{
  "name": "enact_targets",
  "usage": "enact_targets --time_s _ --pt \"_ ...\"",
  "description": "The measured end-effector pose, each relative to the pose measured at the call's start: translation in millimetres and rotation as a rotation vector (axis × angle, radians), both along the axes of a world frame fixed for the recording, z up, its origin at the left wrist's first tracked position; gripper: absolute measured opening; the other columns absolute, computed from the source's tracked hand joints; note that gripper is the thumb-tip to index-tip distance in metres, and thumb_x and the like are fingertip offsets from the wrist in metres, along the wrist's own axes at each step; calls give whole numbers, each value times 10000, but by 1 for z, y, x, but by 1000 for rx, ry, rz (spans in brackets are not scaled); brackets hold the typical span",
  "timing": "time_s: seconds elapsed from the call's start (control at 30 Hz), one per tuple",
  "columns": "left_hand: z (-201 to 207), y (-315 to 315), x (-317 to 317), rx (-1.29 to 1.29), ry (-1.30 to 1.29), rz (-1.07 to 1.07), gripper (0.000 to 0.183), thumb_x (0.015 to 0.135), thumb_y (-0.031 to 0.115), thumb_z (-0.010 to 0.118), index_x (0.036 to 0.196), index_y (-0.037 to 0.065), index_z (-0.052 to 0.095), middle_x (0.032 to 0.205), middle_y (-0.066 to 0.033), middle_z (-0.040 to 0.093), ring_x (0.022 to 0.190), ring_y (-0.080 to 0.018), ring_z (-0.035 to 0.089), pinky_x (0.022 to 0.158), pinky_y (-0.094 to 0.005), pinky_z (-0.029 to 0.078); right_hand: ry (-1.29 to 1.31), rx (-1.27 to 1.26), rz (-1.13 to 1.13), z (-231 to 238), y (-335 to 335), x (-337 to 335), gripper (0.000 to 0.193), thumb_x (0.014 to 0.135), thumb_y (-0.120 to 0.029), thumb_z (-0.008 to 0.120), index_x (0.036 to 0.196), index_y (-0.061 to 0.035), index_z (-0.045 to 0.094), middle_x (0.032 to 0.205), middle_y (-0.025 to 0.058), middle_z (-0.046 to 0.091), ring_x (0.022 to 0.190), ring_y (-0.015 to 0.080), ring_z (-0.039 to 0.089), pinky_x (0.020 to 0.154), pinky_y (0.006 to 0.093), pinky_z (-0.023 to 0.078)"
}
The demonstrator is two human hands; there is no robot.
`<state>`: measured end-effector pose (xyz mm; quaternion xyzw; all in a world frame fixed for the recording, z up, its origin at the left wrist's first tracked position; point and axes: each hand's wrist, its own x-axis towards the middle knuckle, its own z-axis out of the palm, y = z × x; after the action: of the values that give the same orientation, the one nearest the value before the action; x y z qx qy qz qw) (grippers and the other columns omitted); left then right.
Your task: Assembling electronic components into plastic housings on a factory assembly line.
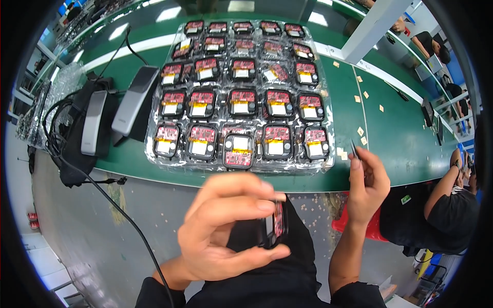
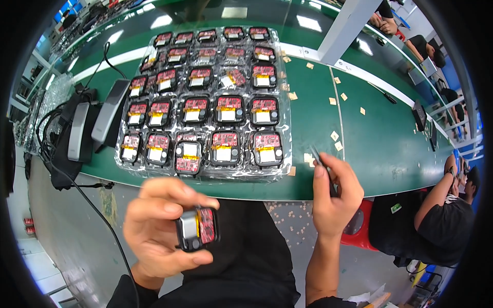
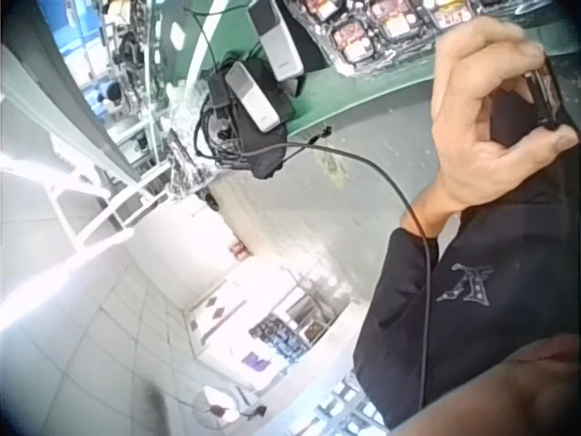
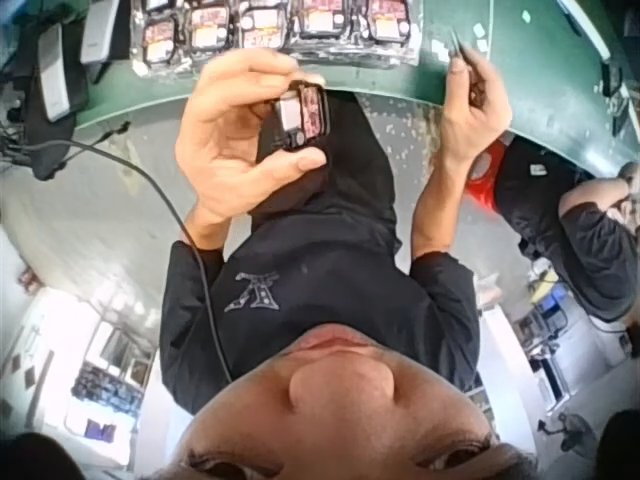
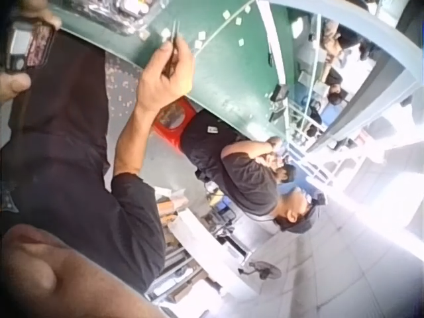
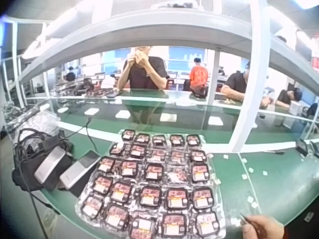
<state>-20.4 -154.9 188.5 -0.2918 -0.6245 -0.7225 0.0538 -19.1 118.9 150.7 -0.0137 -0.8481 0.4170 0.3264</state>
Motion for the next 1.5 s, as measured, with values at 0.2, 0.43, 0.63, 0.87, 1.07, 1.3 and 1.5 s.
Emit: enact_targets --time_s 0.2,0.43,0.63,0.87,1.07,1.3,1.5 --pt "62 26 -77 -531 409 347 342 667 26 908 846 34 617 900 -103 671 916 -257 689 795 -361 534 -158 -270 -35 -6 8 -10 166 951 -11 701 1096 67 715 837 26 685 661 30 504 576 210 381" --pt "48 52 -147 -852 433 469 295 781 139 852 883 -2 614 845 -127 688 779 -343 660 724 -418 514 -120 -243 -70 -6 4 -13 167 921 -5 714 1082 34 735 769 18 635 616 55 478 556 232 367" --pt "48 59 -143 -1149 443 445 316 875 313 773 900 -2 762 884 -152 739 825 -375 690 829 -443 541 -133 -142 -67 -2 5 -13 173 907 2 722 1079 23 733 756 32 624 580 66 447 527 250 347" --pt "37 42 -151 -1130 600 423 215 905 198 730 976 0 774 1019 -158 767 1088 -395 698 1007 -430 537 -127 -168 -45 -4 6 -14 177 906 6 723 1081 30 730 759 33 629 575 62 438 520 251 347" --pt "39 46 -157 -1128 553 370 154 899 106 707 974 -16 765 1057 -146 768 1129 -410 683 1059 -440 503 -179 -239 -30 -1 9 -12 177 919 1 709 1091 40 727 830 59 699 638 64 555 567 237 426" --pt "48 71 -82 -633 814 291 192 783 -7 732 975 9 732 894 -121 707 831 -295 693 741 -434 532 -345 -222 96 25 33 -25 184 955 -48 678 1125 17 704 950 141 752 798 193 725 708 318 559" --pt "-28 140 10 -401 692 -277 205 748 81 763 951 71 740 804 1 650 684 -164 658 606 -275 548 -284 113 -159 44 75 -45 152 959 -58 648 1089 12 684 984 193 733 830 339 725 718 386 560"
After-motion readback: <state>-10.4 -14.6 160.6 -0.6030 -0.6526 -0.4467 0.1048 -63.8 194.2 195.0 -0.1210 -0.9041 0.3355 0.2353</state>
